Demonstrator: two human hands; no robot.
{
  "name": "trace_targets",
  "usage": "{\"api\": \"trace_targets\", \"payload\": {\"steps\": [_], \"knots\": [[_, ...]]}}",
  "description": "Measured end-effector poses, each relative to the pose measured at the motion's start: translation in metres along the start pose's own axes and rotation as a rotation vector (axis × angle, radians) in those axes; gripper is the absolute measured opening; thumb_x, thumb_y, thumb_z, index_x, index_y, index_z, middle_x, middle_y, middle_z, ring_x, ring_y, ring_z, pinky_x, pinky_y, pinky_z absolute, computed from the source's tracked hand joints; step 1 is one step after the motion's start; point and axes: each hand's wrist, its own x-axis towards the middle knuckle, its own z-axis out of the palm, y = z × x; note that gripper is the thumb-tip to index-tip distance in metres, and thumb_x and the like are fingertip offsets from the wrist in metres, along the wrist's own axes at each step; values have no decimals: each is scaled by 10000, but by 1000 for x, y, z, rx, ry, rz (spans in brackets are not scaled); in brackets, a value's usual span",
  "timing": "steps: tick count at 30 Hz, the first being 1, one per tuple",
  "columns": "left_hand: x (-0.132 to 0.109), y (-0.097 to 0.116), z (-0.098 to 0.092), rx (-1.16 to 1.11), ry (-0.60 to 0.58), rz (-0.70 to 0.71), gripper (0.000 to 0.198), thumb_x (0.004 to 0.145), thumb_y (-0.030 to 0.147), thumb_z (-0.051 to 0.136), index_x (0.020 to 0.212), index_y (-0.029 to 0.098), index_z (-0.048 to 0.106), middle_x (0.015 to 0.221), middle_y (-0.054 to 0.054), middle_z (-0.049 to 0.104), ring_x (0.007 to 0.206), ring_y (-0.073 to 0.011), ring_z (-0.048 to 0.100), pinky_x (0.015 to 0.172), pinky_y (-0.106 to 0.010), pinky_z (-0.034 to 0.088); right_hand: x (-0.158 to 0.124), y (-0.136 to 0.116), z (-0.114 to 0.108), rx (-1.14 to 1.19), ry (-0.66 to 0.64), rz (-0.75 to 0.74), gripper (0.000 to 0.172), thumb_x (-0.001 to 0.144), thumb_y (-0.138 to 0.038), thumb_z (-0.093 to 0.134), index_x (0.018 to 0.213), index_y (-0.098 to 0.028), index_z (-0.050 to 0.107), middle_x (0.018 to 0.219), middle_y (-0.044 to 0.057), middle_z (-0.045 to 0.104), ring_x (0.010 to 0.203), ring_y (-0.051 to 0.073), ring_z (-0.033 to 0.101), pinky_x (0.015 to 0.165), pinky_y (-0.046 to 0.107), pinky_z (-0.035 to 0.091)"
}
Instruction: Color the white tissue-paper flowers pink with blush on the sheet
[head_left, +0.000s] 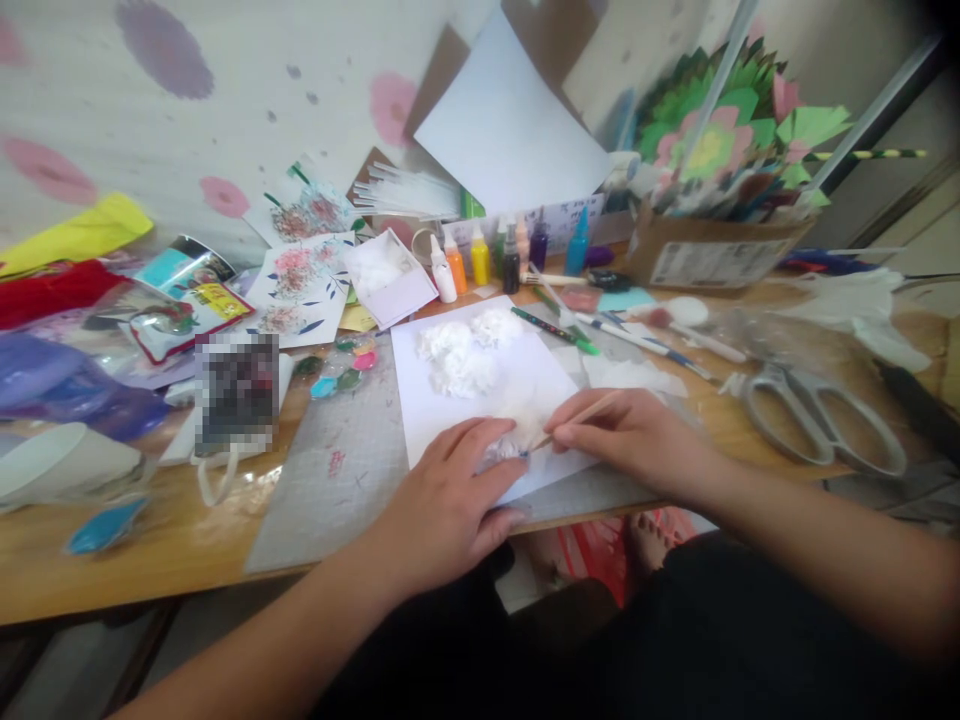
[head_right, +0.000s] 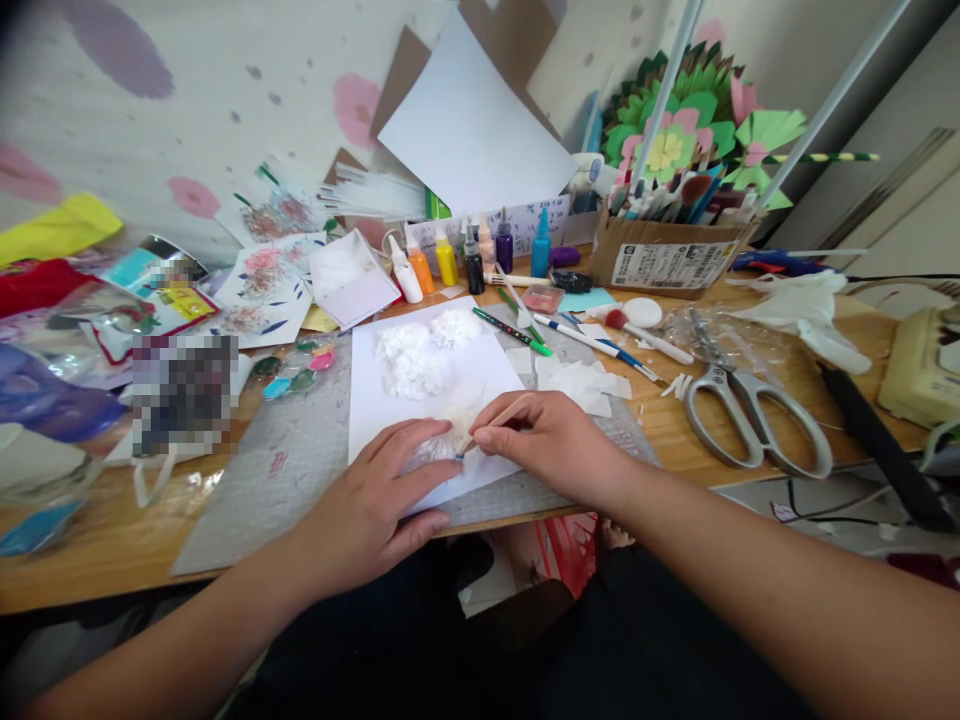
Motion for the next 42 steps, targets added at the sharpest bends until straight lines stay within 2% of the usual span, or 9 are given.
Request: {"api": "trace_targets", "payload": {"steps": [7, 15, 20, 26, 30, 33, 38, 40, 42], "knots": [[-1, 1, 0, 17, -9, 5, 338, 863, 320, 560, 1186, 225, 582, 1429, -124, 391, 1303, -304, 374, 1066, -493, 378, 5, 7, 9, -32, 59, -41, 117, 762, -275, 641, 669, -231, 699, 821, 11, 734, 765, 181, 676, 716, 309, 532], [0, 1, 0, 5, 10, 8, 380, 849, 303, 576, 1222, 229, 562, 1439, -121, 378, 1305, -300, 365, 1065, -489, 375, 2, 0, 2, 13, 82, -36, 158, 756, -307, 660, 632, -214, 690, 826, 32, 726, 771, 178, 666, 728, 310, 523], [-1, 2, -1, -2, 12, 0, 384, 832, 294, 597, 1209, 230, 570, 1428, -122, 386, 1310, -308, 357, 1067, -499, 366, -5, -1, 5, -15, 15, -35, 130, 768, -306, 651, 693, -216, 707, 818, 29, 720, 754, 174, 662, 717, 310, 518], [-2, 1, -1, -2, 11, -7, 345, 847, 311, 579, 1182, 231, 589, 1431, -111, 393, 1304, -305, 358, 1068, -500, 361, -3, 8, 7, -49, 113, -43, 143, 764, -318, 637, 674, -216, 681, 814, 29, 721, 767, 183, 663, 748, 321, 517], [-1, 0, -2, -13, 20, -5, 345, 851, 324, 575, 1183, 228, 590, 1436, -112, 389, 1303, -301, 362, 1067, -489, 365, -1, 11, 7, -65, 114, -58, 159, 763, -333, 633, 674, -212, 685, 808, 31, 722, 765, 186, 664, 745, 319, 514], [3, -1, -4, -14, 43, 6, 365, 853, 350, 573, 1197, 226, 582, 1429, -116, 397, 1294, -300, 370, 1061, -491, 370, 0, 10, -2, -71, 175, -77, 172, 772, -341, 632, 670, -213, 686, 814, 35, 721, 756, 183, 657, 720, 315, 508], [10, -6, -3, 67, 61, 38, 380, 843, 368, 591, 1202, 243, 586, 1432, -102, 416, 1304, -329, 349, 1059, -529, 354, 1, 13, -42, -179, 473, -133, 232, 811, -355, 601, 651, -204, 673, 812, 56, 697, 761, 191, 634, 681, 320, 488], [10, -9, -1, 75, 82, 43, 371, 854, 366, 577, 1207, 251, 580, 1423, -93, 430, 1300, -322, 355, 1055, -524, 361, -1, 17, -56, -266, 478, -129, 215, 810, -348, 606, 674, -200, 681, 836, 63, 697, 787, 198, 633, 709, 332, 486], [10, -12, 2, 63, 98, 38, 363, 868, 359, 559, 1218, 262, 569, 1416, -85, 435, 1292, -309, 366, 1047, -513, 372, -4, 20, -62, -302, 399, -148, 210, 810, -356, 609, 686, -201, 675, 840, 61, 694, 794, 199, 636, 741, 345, 489]]}}
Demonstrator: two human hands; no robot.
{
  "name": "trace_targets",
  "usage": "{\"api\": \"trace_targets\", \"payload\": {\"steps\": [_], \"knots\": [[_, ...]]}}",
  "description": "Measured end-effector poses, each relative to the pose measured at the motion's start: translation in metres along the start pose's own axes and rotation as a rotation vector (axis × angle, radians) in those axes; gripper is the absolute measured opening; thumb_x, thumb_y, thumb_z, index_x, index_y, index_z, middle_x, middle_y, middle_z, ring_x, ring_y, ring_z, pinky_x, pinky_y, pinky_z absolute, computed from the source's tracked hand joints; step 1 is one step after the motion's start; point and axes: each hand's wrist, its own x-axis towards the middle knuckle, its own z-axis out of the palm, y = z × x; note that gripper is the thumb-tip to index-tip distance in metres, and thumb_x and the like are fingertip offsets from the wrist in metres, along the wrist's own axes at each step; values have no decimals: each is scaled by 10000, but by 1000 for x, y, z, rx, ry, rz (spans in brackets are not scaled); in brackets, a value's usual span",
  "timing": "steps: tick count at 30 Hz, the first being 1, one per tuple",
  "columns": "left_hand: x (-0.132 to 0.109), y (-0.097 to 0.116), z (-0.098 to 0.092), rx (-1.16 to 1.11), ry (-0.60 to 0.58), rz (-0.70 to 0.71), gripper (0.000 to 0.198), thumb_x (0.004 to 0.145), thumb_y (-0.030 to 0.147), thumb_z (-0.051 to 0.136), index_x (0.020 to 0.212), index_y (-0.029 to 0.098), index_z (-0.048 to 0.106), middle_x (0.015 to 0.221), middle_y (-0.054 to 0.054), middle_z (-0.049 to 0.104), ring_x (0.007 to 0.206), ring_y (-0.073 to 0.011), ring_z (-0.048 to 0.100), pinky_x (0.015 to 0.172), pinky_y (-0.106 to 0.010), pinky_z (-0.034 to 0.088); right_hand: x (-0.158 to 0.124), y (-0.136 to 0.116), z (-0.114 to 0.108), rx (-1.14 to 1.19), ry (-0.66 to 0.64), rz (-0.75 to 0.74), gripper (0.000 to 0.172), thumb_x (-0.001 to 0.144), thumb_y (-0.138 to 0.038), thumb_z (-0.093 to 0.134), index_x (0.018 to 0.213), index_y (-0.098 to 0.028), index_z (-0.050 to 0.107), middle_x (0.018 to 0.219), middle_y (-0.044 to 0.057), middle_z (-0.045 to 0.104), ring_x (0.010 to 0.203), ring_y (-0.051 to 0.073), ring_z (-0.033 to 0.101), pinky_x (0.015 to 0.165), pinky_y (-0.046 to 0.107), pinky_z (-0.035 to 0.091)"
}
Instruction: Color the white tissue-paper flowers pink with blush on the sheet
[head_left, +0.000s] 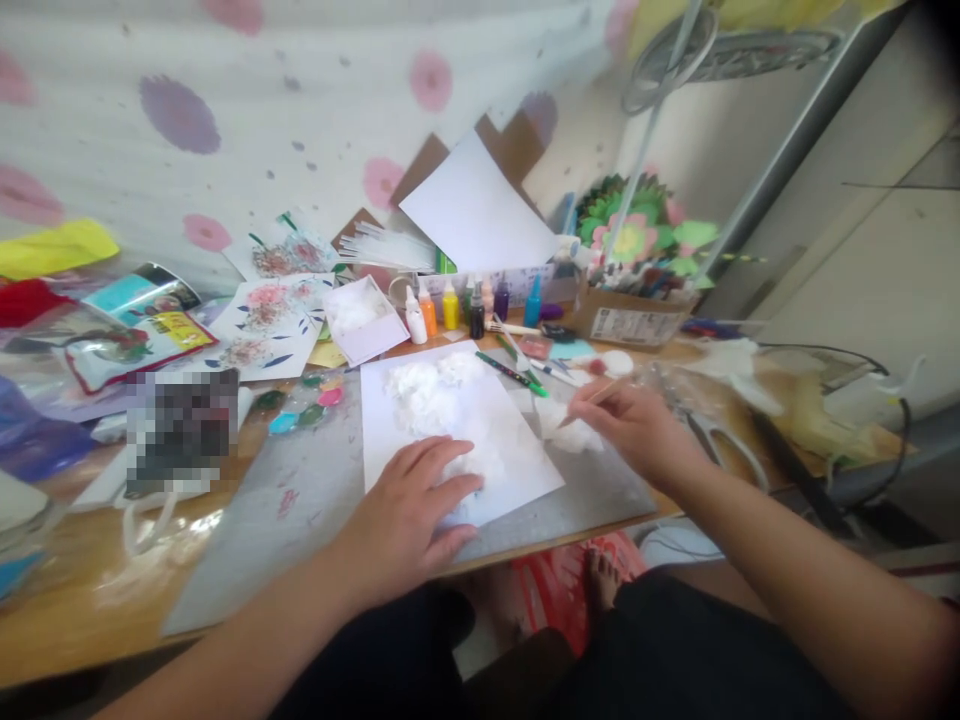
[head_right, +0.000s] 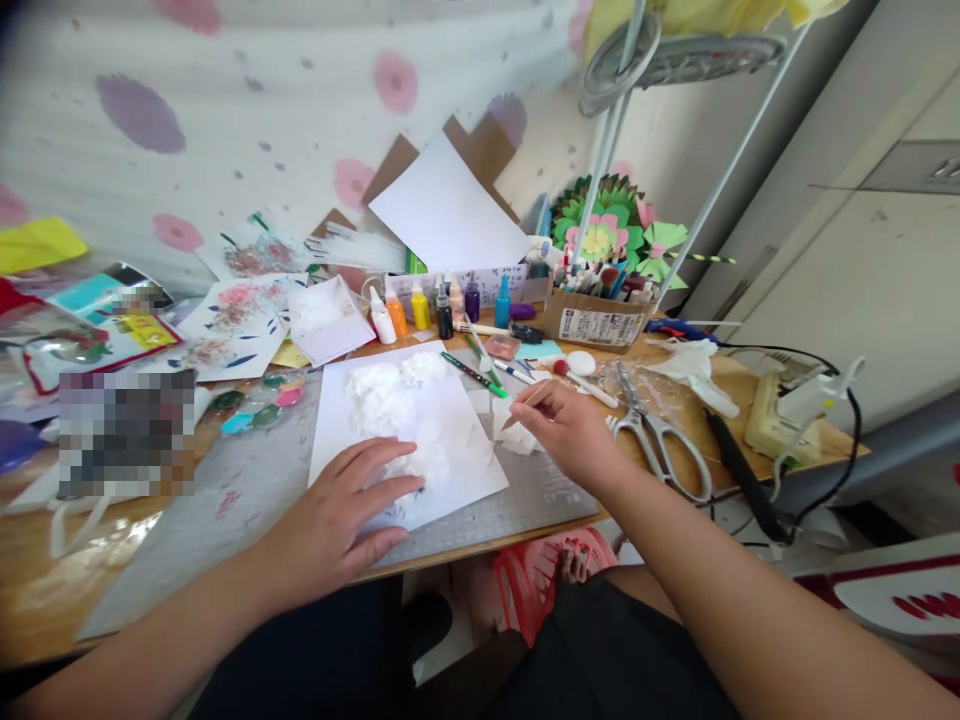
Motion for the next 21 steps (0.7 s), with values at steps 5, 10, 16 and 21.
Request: {"api": "trace_targets", "payload": {"steps": [5, 10, 16, 21], "knots": [[1, -4, 1, -75, 17, -28, 325, 879, 358, 545, 1187, 261, 583, 1372, -89, 464, 1248, -288, 419, 1017, -489, 407, -7, 0, 10, 100, -333, -146, 170, 826, -314, 586, 706, -204, 631, 881, 59, 704, 871, 189, 658, 814, 343, 495], [2, -5, 1, -122, 77, -53, 276, 881, 289, 539, 1141, 225, 606, 1315, -102, 504, 1210, -266, 462, 999, -453, 432, -6, 0, 23, -32, -407, -83, 145, 839, -275, 546, 760, -205, 647, 911, 59, 719, 830, 193, 661, 753, 327, 493], [1, -2, 0, -118, 224, -69, 197, 872, 216, 542, 1047, 191, 630, 1199, -107, 575, 1116, -239, 537, 942, -417, 475, -1, -4, 23, -114, -330, 15, 151, 831, -265, 559, 767, -212, 685, 841, 32, 718, 768, 184, 653, 724, 308, 484], [8, 10, -6, -173, 290, -105, 326, 844, 163, 561, 1168, 202, 556, 1153, -90, 594, 1103, -215, 549, 960, -393, 473, -7, -20, 17, 297, -243, 137, 221, 845, -354, 589, 735, -197, 698, 823, 45, 704, 792, 178, 671, 776, 322, 517]]}}
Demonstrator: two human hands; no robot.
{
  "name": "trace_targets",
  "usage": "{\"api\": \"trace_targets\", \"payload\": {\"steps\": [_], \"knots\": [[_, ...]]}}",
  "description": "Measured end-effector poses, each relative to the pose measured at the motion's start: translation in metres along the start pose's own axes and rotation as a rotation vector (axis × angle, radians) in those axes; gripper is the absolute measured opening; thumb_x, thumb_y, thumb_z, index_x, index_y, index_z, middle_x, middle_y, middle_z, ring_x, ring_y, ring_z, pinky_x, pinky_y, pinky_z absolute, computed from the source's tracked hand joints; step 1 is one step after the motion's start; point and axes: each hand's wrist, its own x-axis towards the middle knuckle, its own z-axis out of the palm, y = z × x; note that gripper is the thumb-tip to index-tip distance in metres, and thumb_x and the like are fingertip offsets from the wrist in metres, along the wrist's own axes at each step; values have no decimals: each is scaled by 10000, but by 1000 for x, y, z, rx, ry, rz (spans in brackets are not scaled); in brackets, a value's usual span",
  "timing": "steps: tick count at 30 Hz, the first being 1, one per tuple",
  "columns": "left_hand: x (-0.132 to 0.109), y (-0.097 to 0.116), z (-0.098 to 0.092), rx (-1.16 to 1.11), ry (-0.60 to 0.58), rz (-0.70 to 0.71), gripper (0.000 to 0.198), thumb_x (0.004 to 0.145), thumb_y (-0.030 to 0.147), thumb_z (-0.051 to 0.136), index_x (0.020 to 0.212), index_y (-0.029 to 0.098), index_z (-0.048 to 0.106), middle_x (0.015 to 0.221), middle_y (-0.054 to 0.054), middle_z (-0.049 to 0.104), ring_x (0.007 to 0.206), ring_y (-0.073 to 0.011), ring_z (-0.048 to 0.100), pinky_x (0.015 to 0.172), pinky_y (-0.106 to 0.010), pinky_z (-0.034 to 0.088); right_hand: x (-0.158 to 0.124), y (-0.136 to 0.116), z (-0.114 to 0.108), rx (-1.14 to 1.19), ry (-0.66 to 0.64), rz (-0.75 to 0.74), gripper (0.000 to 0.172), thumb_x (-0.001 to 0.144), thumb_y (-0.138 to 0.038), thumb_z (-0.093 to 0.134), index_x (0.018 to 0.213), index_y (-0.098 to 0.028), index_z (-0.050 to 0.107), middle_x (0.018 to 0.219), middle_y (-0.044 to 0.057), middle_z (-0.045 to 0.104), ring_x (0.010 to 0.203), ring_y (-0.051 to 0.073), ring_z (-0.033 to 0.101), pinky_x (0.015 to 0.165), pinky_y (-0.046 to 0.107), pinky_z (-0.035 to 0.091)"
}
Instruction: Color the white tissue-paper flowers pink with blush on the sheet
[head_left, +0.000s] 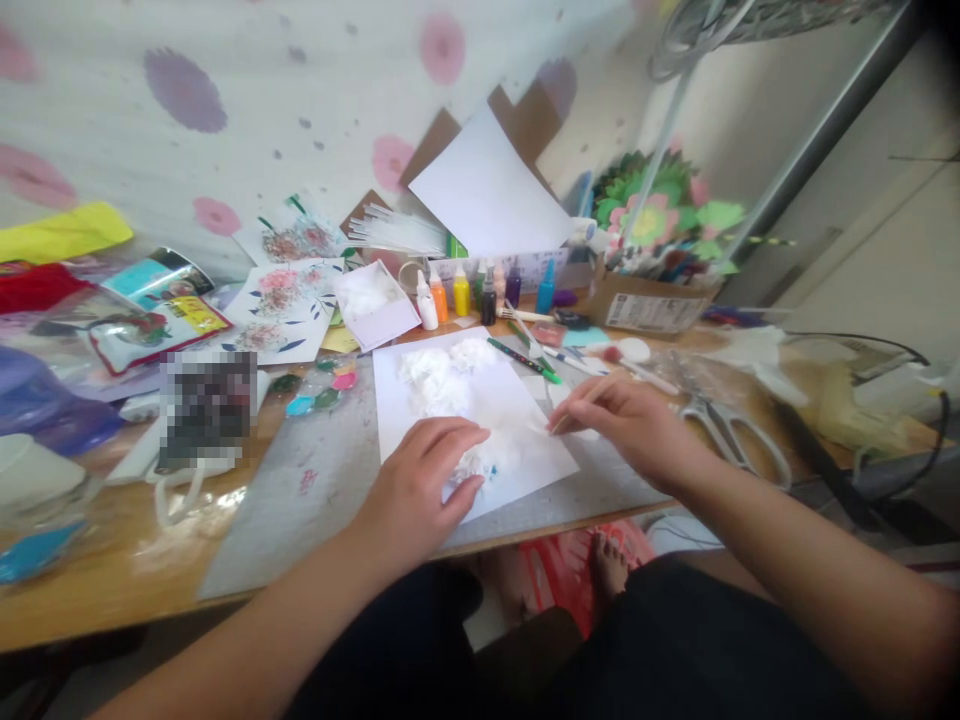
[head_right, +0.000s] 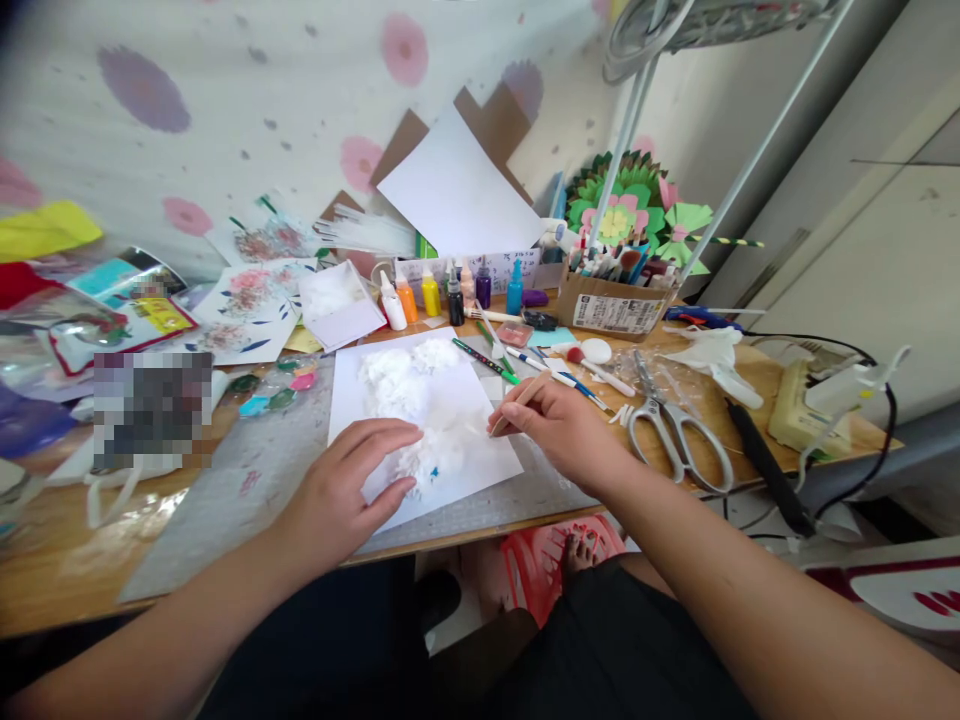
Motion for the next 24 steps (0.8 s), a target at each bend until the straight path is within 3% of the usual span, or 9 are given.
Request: {"api": "trace_targets", "payload": {"steps": [5, 9, 11, 13, 19, 24], "knots": [[19, 12, -4, -174, -121, -87, 497, 794, 184, 646, 1270, 219, 509, 1269, -82, 543, 1206, -215, 496, 1047, -399, 404, -7, -13, 18, 448, -81, 47, 246, 800, -425, 670, 760, -183, 684, 778, 43, 721, 746, 168, 679, 786, 350, 531], [32, 10, -5, -296, -157, -153, 239, 781, 198, 661, 1019, 221, 659, 1145, -54, 612, 1104, -201, 559, 992, -377, 423, -2, -17, 33, 511, -94, 104, 296, 729, -449, 731, 710, -162, 660, 708, 39, 713, 667, 154, 667, 750, 351, 543], [35, 7, -4, -319, -126, -204, 86, 799, 189, 625, 861, 212, 680, 1018, -36, 641, 994, -183, 595, 926, -356, 445, 2, -16, 36, 506, -90, 119, 298, 725, -443, 732, 694, -156, 659, 706, 42, 712, 658, 150, 663, 744, 347, 545], [36, 5, -5, -341, -117, -247, 78, 813, 197, 598, 785, 204, 670, 928, -23, 644, 914, -171, 604, 874, -339, 451, 3, -14, 37, 492, -87, 114, 282, 747, -428, 711, 698, -154, 663, 720, 45, 711, 672, 152, 664, 753, 348, 543], [30, 7, -15, -506, -178, -532, 122, 828, 290, 568, 791, 186, 619, 735, 11, 615, 701, -140, 570, 656, -267, 451, 2, -13, 38, 151, -90, -43, 186, 804, -316, 634, 669, -192, 662, 767, 23, 692, 730, 150, 639, 736, 309, 505], [22, 9, -13, -613, -233, -631, 94, 797, 269, 578, 816, 185, 616, 678, 30, 582, 624, -115, 537, 611, -253, 439, 3, -6, 49, 5, -101, -127, 157, 778, -247, 620, 624, -217, 622, 757, 8, 693, 723, 148, 627, 699, 289, 485]]}}
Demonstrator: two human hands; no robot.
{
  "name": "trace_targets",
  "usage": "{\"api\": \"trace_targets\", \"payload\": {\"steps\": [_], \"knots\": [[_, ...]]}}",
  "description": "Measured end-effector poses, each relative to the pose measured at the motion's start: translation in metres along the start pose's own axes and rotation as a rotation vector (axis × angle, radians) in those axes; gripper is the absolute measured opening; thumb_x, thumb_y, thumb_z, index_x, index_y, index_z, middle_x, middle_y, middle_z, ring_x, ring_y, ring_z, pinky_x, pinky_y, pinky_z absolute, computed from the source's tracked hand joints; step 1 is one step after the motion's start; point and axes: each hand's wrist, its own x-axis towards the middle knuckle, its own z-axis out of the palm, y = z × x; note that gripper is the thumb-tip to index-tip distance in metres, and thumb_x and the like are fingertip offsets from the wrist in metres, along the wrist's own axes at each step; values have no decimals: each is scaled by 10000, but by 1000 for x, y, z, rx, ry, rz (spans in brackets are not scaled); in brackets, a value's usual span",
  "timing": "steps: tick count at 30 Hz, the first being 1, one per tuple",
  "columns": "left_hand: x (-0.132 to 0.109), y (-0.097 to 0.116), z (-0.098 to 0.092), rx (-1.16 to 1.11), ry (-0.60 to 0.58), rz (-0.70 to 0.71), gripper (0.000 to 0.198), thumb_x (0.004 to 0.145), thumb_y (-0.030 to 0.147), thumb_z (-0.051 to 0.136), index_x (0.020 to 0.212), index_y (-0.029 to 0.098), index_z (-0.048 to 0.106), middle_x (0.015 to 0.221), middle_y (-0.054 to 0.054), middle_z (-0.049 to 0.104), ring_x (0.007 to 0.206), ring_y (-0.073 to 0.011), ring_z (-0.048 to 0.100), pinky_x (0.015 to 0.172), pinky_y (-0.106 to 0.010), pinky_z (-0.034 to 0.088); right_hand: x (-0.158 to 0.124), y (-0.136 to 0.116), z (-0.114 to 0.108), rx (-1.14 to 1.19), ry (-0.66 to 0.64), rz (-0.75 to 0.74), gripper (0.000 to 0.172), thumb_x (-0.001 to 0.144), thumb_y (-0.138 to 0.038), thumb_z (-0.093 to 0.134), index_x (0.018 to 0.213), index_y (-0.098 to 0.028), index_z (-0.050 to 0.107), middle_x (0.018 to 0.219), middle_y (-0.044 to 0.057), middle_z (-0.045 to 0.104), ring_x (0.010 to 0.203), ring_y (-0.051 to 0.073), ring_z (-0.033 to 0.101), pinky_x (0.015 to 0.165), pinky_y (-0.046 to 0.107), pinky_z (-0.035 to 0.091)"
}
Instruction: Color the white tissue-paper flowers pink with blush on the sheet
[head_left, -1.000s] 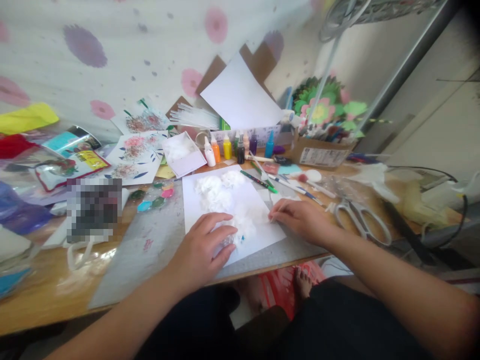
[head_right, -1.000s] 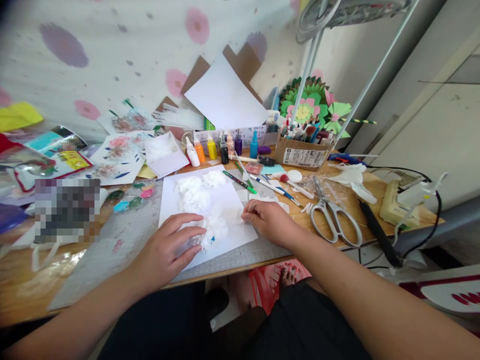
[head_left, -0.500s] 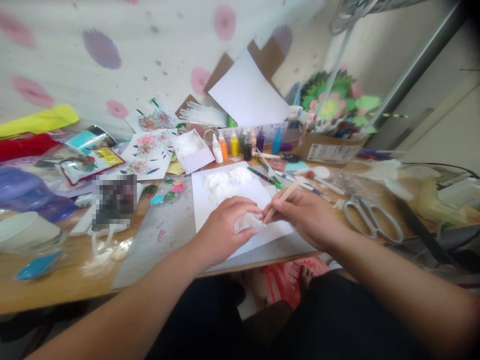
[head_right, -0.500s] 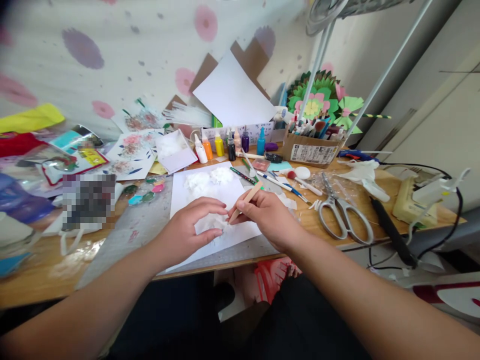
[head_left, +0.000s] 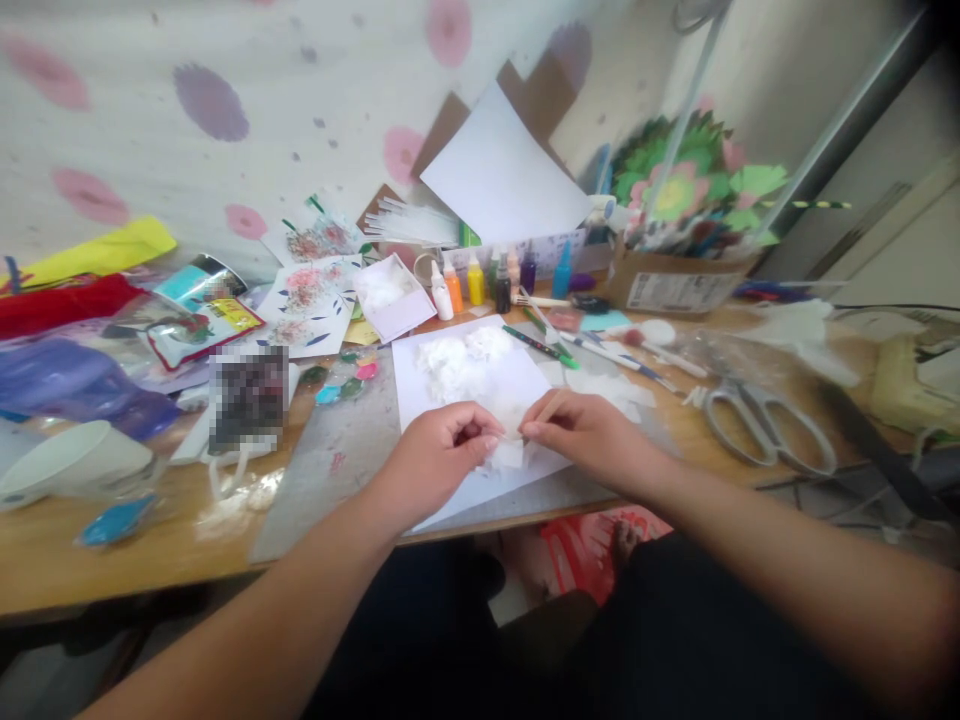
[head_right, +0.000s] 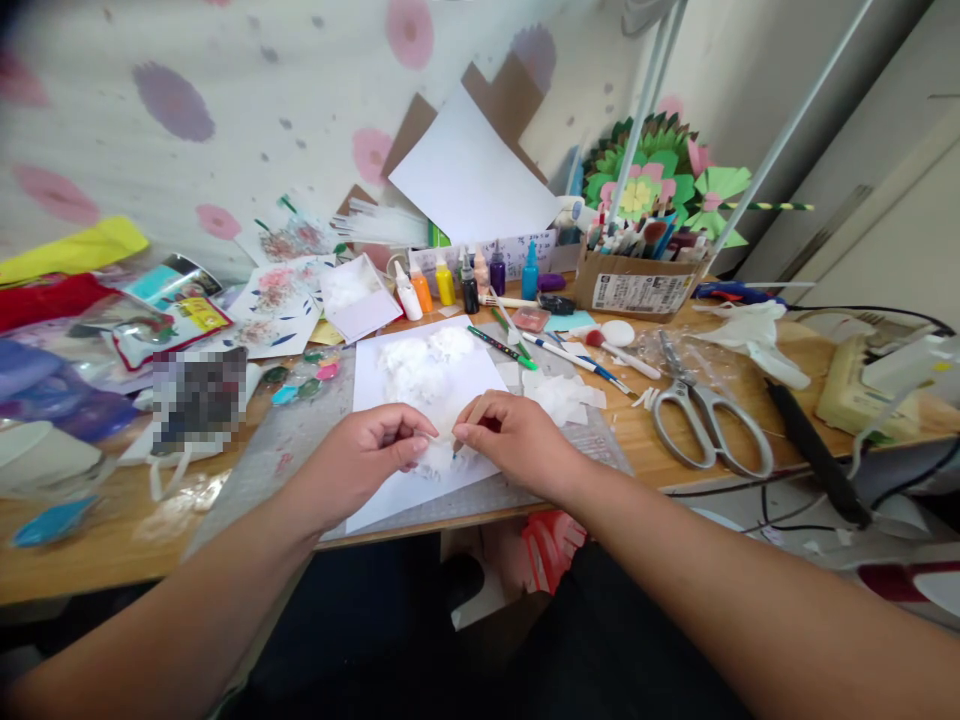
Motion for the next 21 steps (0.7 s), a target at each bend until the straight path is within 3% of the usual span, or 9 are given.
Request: {"api": "trace_targets", "payload": {"steps": [5, 9, 15, 21], "knots": [[4, -8, 12, 161, -6, -37, 79, 755, 266, 604, 724, 197, 580, 649, 29, 599, 609, -125, 552, 573, -248, 409, 0, 0, -5, -76, 93, 60, 161, 783, -263, 617, 634, -208, 644, 759, 15, 689, 733, 161, 628, 701, 296, 480], [8, -11, 18, 268, -5, -63, 107, 765, 303, 594, 724, 205, 580, 626, 25, 635, 583, -139, 585, 549, -251, 397, -4, -9, -12, -39, 175, 18, 180, 803, -297, 615, 653, -209, 662, 779, 20, 687, 752, 169, 631, 711, 307, 487], [13, -10, 20, 338, 13, -65, 106, 757, 307, 585, 718, 209, 593, 610, 15, 639, 558, -147, 573, 526, -250, 375, -8, -7, -4, -80, 42, -190, 157, 804, -249, 626, 650, -224, 641, 764, 22, 692, 737, 161, 635, 691, 305, 490], [14, -7, 20, 378, 19, -66, 105, 746, 302, 592, 697, 210, 604, 588, 16, 624, 562, -151, 553, 523, -248, 359, -7, 4, 3, -235, -3, -250, 160, 843, -251, 603, 700, -224, 670, 764, 27, 684, 722, 157, 628, 678, 299, 489]]}}
